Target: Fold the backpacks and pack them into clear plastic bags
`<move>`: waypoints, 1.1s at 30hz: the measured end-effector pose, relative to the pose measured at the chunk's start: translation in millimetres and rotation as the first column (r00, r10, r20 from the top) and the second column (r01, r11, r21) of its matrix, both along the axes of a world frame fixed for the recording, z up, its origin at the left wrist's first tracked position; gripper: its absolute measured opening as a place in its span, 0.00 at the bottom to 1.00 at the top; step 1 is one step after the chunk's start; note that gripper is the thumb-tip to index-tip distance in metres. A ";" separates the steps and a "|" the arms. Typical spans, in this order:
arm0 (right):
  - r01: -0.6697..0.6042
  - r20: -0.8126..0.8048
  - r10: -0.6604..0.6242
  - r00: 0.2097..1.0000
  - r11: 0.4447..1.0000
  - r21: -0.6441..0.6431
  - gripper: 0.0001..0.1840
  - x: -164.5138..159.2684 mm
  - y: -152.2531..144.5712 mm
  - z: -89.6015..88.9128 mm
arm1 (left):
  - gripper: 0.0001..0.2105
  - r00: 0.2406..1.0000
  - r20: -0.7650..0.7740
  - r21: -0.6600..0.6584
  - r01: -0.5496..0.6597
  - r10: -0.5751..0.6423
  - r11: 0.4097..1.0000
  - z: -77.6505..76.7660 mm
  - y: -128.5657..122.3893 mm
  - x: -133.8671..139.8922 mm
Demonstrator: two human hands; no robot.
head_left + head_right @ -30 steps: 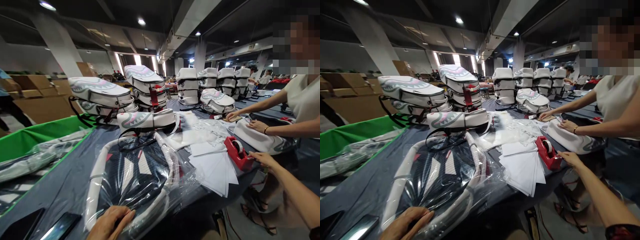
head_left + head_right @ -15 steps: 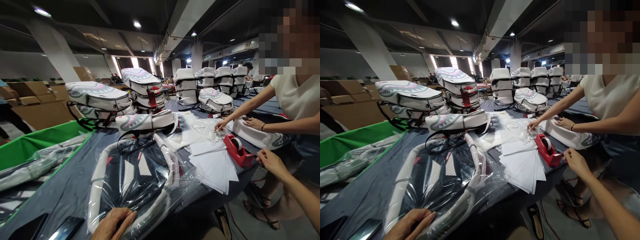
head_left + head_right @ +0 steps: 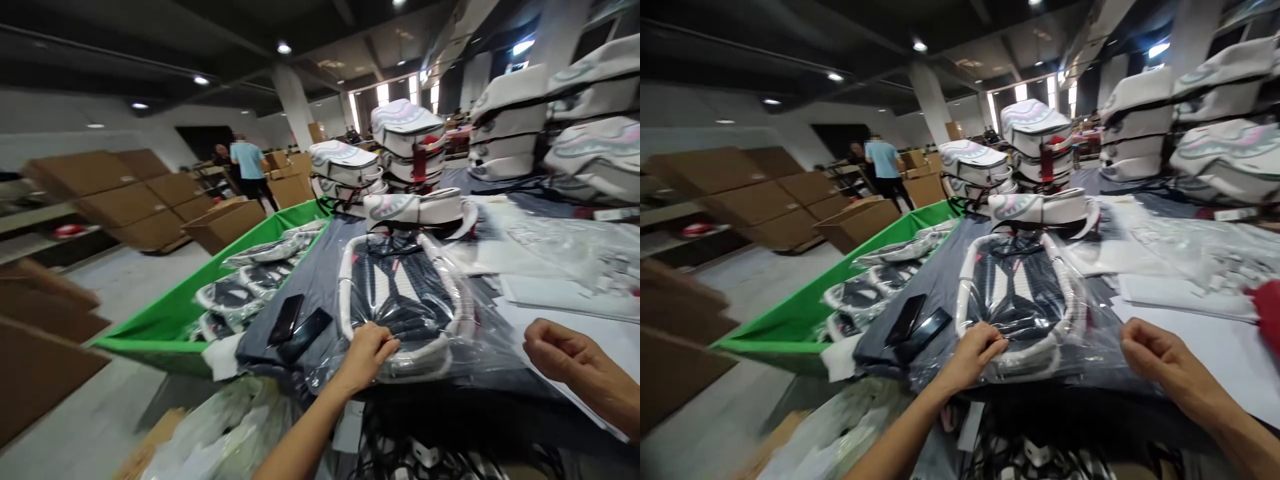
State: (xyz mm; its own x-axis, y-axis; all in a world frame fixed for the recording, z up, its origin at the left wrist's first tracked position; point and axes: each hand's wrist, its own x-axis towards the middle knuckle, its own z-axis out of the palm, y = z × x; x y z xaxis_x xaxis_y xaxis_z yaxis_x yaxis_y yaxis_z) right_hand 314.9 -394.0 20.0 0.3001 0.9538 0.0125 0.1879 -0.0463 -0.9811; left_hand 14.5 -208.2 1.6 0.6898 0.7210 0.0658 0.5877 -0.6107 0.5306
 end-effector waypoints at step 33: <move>-0.309 0.801 0.504 0.323 0.856 -0.415 0.21 -46.2 131.5 -26.8 | 0.03 0.999 -0.038 0.575 0.020 0.003 0.818 -18.5 10.5 -66.3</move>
State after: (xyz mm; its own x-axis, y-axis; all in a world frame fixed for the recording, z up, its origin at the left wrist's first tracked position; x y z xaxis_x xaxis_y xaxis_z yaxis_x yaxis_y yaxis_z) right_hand 268.8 -262.5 -6.8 -0.2088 0.9664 -0.1497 0.9526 0.1664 -0.2547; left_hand -51.8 -197.7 -16.9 0.7055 0.5536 0.4424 0.5928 -0.8032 0.0597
